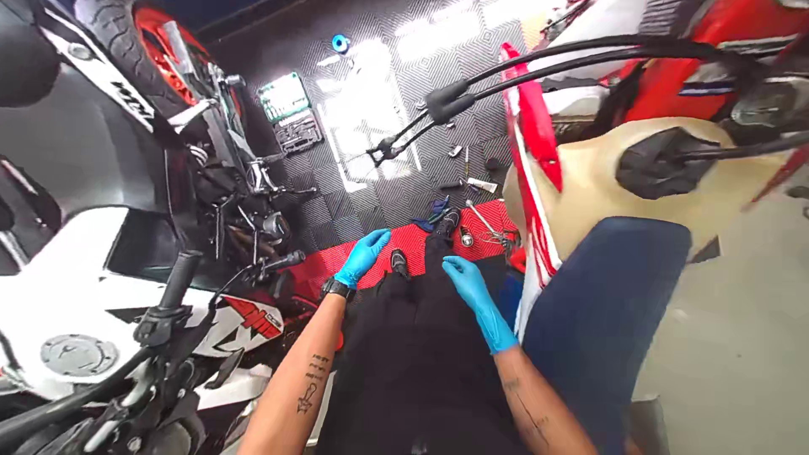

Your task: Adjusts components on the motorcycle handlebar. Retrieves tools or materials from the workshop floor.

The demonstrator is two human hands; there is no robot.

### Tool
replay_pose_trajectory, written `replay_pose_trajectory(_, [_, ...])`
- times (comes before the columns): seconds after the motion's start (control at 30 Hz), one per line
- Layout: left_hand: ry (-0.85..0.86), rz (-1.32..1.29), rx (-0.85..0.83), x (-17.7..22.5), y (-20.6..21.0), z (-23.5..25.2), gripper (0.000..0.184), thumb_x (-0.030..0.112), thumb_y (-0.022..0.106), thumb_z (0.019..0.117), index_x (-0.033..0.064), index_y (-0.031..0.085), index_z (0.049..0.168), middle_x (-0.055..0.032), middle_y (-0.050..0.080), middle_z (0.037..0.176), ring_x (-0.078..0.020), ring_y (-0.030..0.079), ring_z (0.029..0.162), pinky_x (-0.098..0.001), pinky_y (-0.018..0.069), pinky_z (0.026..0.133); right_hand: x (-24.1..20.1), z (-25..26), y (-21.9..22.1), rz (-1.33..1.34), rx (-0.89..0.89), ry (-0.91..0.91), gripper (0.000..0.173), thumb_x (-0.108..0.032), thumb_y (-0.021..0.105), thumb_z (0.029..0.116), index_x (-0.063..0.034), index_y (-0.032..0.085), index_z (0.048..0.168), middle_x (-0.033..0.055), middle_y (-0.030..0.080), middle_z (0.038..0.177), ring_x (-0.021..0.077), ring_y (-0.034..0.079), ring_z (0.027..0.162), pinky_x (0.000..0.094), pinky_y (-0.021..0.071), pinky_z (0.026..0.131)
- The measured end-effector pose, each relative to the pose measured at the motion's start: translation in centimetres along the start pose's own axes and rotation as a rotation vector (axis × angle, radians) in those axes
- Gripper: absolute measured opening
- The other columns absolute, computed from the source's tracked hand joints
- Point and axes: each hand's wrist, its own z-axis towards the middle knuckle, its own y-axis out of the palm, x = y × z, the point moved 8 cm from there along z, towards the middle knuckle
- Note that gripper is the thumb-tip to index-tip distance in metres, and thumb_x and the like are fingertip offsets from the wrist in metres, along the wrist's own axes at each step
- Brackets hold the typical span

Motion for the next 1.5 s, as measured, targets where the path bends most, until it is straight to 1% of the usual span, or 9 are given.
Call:
replay_pose_trajectory(0.07, [-0.045,-0.028,-0.076,-3.4,1.8,1.8,0.061,0.046,0.054,0.1046,0.0049,0.049,0.150,-0.0167,0.056,0.147,-0.0227,0.054,0.136,-0.0421,0.0406,0.117,5.2,5.0,3.6,-0.216,-0.038,0.080,0.038,-0.032,0.064,0.1002,-0.0049,0.069,0.127,0.0147,0.070,0.123,0.0251,0.068,0.113,0.0480,0.0528,0.101])
replay_pose_trajectory(0.37, [-0.183,-0.362,-0.119,-26.8,15.2,3.7,0.041,0.034,0.052,0.1066,0.0076,0.065,0.135,-0.0101,0.070,0.128,-0.0203,0.066,0.119,-0.0452,0.0513,0.107,22.9,28.9,17.3,-1.106,-0.222,-0.064,0.054,-0.036,0.067,0.0936,0.0040,0.065,0.130,0.0240,0.050,0.150,0.0398,0.044,0.143,0.0568,0.0378,0.116])
replay_pose_trajectory(0.47, [-0.270,-0.512,-0.130,-33.0,18.6,3.3,0.036,0.029,0.051,0.1074,0.0075,0.066,0.133,-0.0068,0.073,0.122,-0.0174,0.069,0.114,-0.0410,0.0542,0.104,28.7,36.4,20.6,-1.250,-0.251,-0.089,0.057,-0.039,0.068,0.0925,0.0060,0.066,0.127,0.0260,0.036,0.161,0.0418,0.024,0.154,0.0583,0.0202,0.125])
replay_pose_trajectory(0.63, [-0.324,-0.745,-0.127,-36.5,18.8,4.1,0.033,0.017,0.047,0.1082,0.0014,0.066,0.130,-0.0089,0.074,0.117,-0.0200,0.071,0.110,-0.0377,0.0563,0.101,38.3,45.6,24.6,-1.477,-0.250,-0.071,0.050,-0.036,0.069,0.0916,0.0059,0.071,0.119,0.0245,0.023,0.167,0.0390,0.010,0.158,0.0609,0.0030,0.127])
replay_pose_trajectory(0.8, [-0.279,-0.810,-0.142,-36.7,18.5,3.8,0.033,0.014,0.045,0.1079,-0.0010,0.066,0.129,-0.0116,0.074,0.115,-0.0230,0.071,0.109,-0.0388,0.0563,0.101,38.7,48.0,22.5,-1.268,-0.172,-0.106,0.051,-0.032,0.060,0.0988,0.0055,0.062,0.133,0.0223,0.045,0.156,0.0391,0.029,0.153,0.0658,0.0118,0.124])
replay_pose_trajectory(1.1, [-0.014,-0.431,0.033,-31.3,14.7,-0.5,0.047,0.021,0.061,0.1018,0.0063,0.054,0.146,-0.0104,0.065,0.136,-0.0188,0.065,0.121,-0.0394,0.0537,0.105,18.9,23.2,8.5,-0.232,0.036,-0.170,0.038,-0.026,0.046,0.1077,-0.0023,0.073,0.117,0.0115,0.072,0.121,0.0177,0.066,0.116,0.0408,0.0505,0.106])
replay_pose_trajectory(1.27, [0.432,0.123,0.216,-16.7,10.1,-4.6,0.086,0.038,0.082,0.0824,0.0059,0.046,0.153,-0.0182,0.041,0.160,-0.0360,0.039,0.148,-0.0571,0.0338,0.120,5.3,-1.3,4.3,0.343,0.110,-0.376,0.037,-0.014,0.038,0.1067,0.0016,0.071,0.107,0.0081,0.074,0.103,0.0165,0.069,0.097,0.0380,0.0574,0.094])
replay_pose_trajectory(1.4, [0.541,-0.236,-0.144,-1.6,11.9,-10.2,0.024,0.013,0.061,0.0986,0.0041,0.072,0.118,-0.0075,0.073,0.116,-0.0152,0.069,0.109,-0.0393,0.0560,0.100,-2.0,-16.4,-2.9,0.374,0.367,-0.592,0.015,-0.008,0.060,0.0974,-0.0011,0.073,0.101,0.0047,0.073,0.096,0.0116,0.069,0.091,0.0331,0.0586,0.086])
replay_pose_trajectory(1.5, [0.560,-0.533,-0.485,10.5,15.3,-18.1,0.027,0.016,0.056,0.1030,-0.0011,0.067,0.121,-0.0168,0.072,0.112,-0.0263,0.071,0.103,-0.0480,0.0593,0.093,-6.0,-23.5,-6.5,0.006,0.456,-0.807,0.037,-0.018,0.080,0.0879,-0.0050,0.072,0.121,0.0080,0.070,0.123,0.0150,0.064,0.118,0.0359,0.0537,0.104])
